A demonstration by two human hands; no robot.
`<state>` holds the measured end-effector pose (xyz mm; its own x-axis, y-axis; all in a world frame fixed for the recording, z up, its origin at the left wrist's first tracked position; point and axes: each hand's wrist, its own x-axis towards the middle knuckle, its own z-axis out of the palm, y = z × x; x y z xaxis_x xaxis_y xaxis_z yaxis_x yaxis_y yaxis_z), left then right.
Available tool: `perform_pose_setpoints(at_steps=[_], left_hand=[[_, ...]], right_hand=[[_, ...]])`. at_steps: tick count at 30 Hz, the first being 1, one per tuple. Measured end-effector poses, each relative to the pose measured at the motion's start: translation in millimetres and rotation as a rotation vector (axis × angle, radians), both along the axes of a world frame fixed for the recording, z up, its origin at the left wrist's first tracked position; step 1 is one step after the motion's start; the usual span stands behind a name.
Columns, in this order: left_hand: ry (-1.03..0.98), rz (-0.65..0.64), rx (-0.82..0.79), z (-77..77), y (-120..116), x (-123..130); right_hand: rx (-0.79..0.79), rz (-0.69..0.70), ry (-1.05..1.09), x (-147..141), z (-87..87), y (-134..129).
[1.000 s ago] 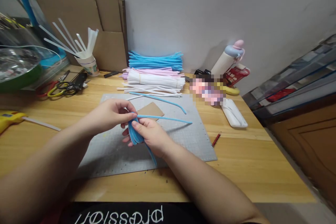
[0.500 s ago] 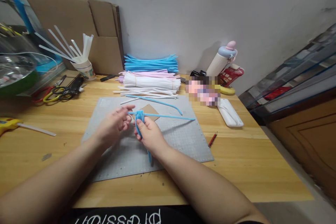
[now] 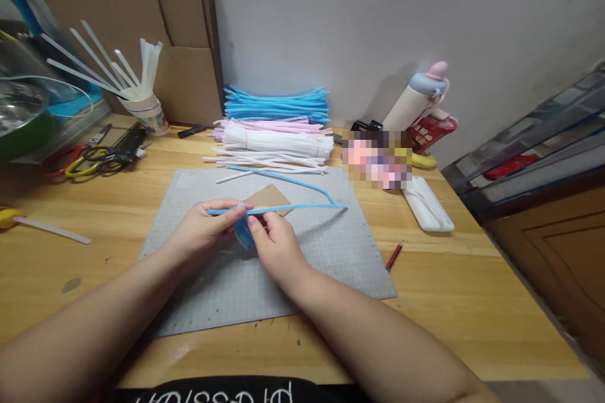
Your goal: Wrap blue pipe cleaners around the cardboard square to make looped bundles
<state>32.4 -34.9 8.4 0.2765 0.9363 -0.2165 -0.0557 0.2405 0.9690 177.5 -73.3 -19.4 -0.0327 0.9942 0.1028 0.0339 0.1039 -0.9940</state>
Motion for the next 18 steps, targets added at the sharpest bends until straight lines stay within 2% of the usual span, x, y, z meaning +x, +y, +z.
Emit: perform_pose_setpoints(at_steps=[5,12,15,18], left_hand=[[0.038,-0.030,0.037,-1.5,-0.3,-1.2],[0.002,-0.066,-0.035,3.2,0.5,-1.0],[-0.057,-0.028,-0.059,3.2,0.2,0.2],[-0.082,-0.031,-0.044,1.6,0.5,-0.1]], right_hand=[[-0.131,-0.008,0.328,-0.1,5.7,4.9],[-0.102,-0.040,0.355,2.8,16.7,5.2],[-0.119,-0.037,0.382,3.0,15.1,5.5],[-0.184,-0.024,0.500,2.6,12.7,6.1]])
